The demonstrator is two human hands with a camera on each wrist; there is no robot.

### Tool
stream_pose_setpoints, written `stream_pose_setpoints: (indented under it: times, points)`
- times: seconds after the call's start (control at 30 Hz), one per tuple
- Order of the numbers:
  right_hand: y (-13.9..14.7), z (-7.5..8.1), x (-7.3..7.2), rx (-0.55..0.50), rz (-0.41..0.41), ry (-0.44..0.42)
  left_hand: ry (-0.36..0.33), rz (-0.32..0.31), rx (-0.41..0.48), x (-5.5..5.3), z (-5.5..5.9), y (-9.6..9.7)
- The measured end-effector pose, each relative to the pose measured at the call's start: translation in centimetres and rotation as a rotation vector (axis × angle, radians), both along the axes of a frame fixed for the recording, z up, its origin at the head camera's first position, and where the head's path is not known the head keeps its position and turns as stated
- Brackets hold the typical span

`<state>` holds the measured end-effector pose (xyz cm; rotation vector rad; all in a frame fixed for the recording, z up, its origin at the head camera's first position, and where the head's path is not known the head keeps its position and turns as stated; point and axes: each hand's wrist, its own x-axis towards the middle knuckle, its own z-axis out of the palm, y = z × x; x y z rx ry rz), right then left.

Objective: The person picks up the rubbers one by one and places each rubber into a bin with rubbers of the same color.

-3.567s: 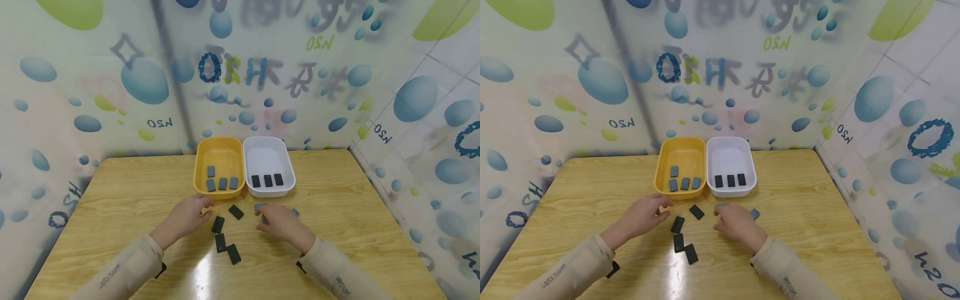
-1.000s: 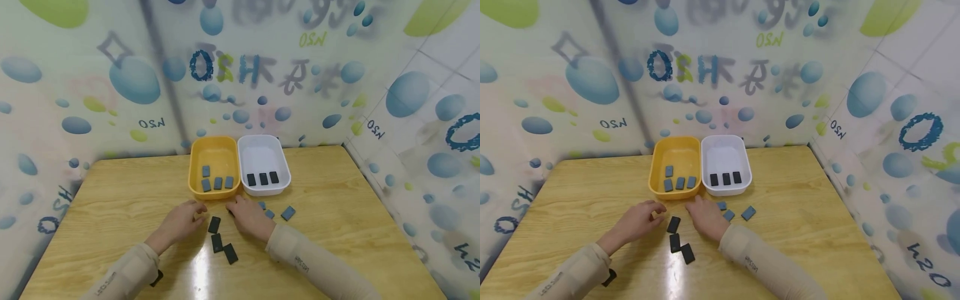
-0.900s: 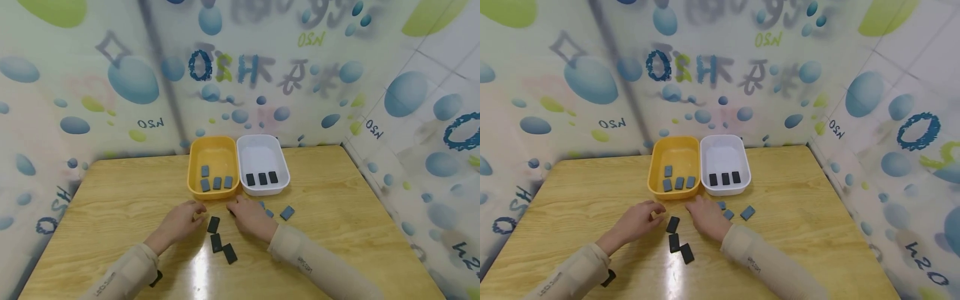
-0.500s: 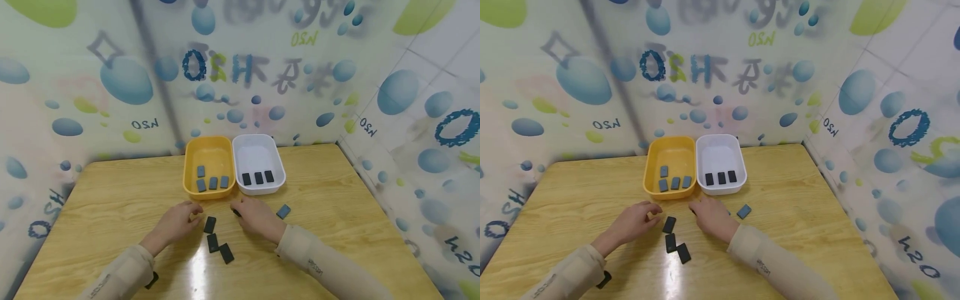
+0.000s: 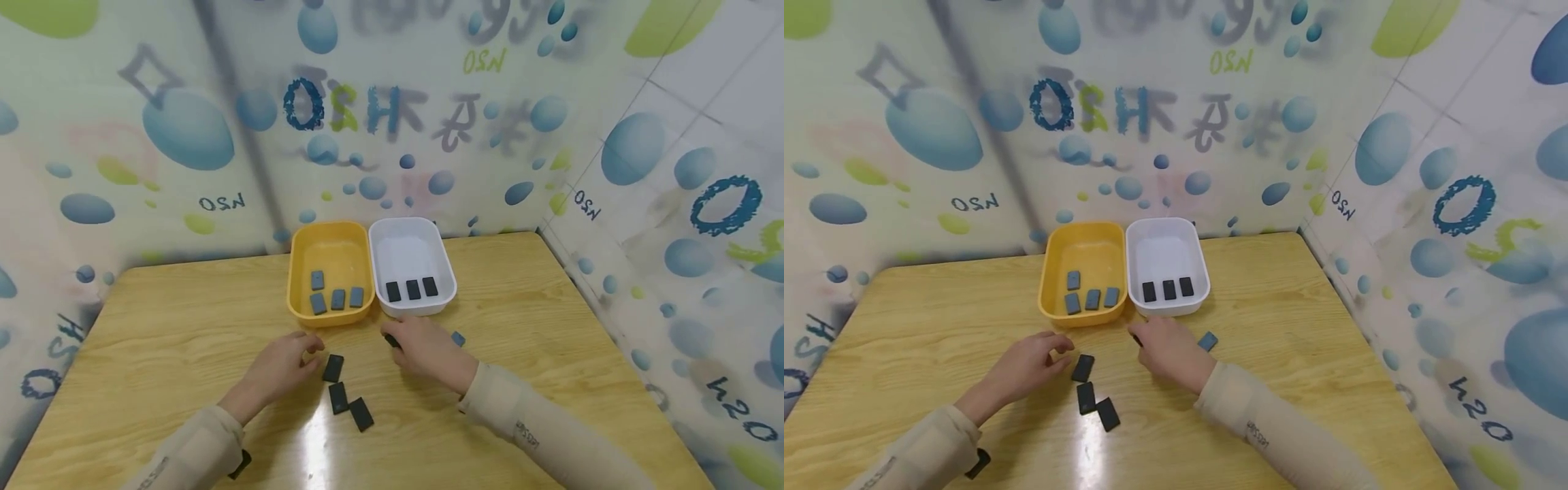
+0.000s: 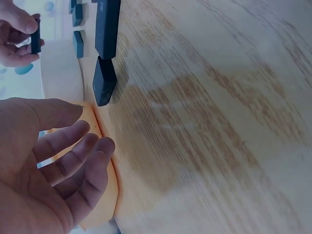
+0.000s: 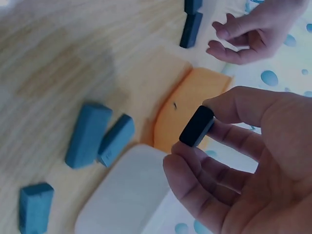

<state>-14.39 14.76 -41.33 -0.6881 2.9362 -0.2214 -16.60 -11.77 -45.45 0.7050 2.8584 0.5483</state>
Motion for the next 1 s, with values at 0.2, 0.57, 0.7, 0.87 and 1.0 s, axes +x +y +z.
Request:
stream_pose_setpoints:
  times: [0.2,0.57,0.7,0.87,1.0]
  points:
    - [0.5,1.3,-0.4,0.019,-0.035,-0.021,0.0,0.018,0.01,0.2,-0.1,0.2]
    - [1.6,2.6,-2.0,-0.062,-0.082,0.051,-0.006,0.036,0.023,0.3,0.4,0.5]
    - [1.9,2.7,-3.2,-0.062,-0.113,0.079,-0.003,0.029,0.028,0.3,0.3,0.5]
    - [2.0,2.6,-5.0,-0.042,-0.152,0.078,-0.006,0.036,0.037,0.3,0.3,0.4]
    - [2.2,2.3,-6.2,-0.03,-0.184,0.074,-0.006,0.037,0.035,0.2,0.4,0.4]
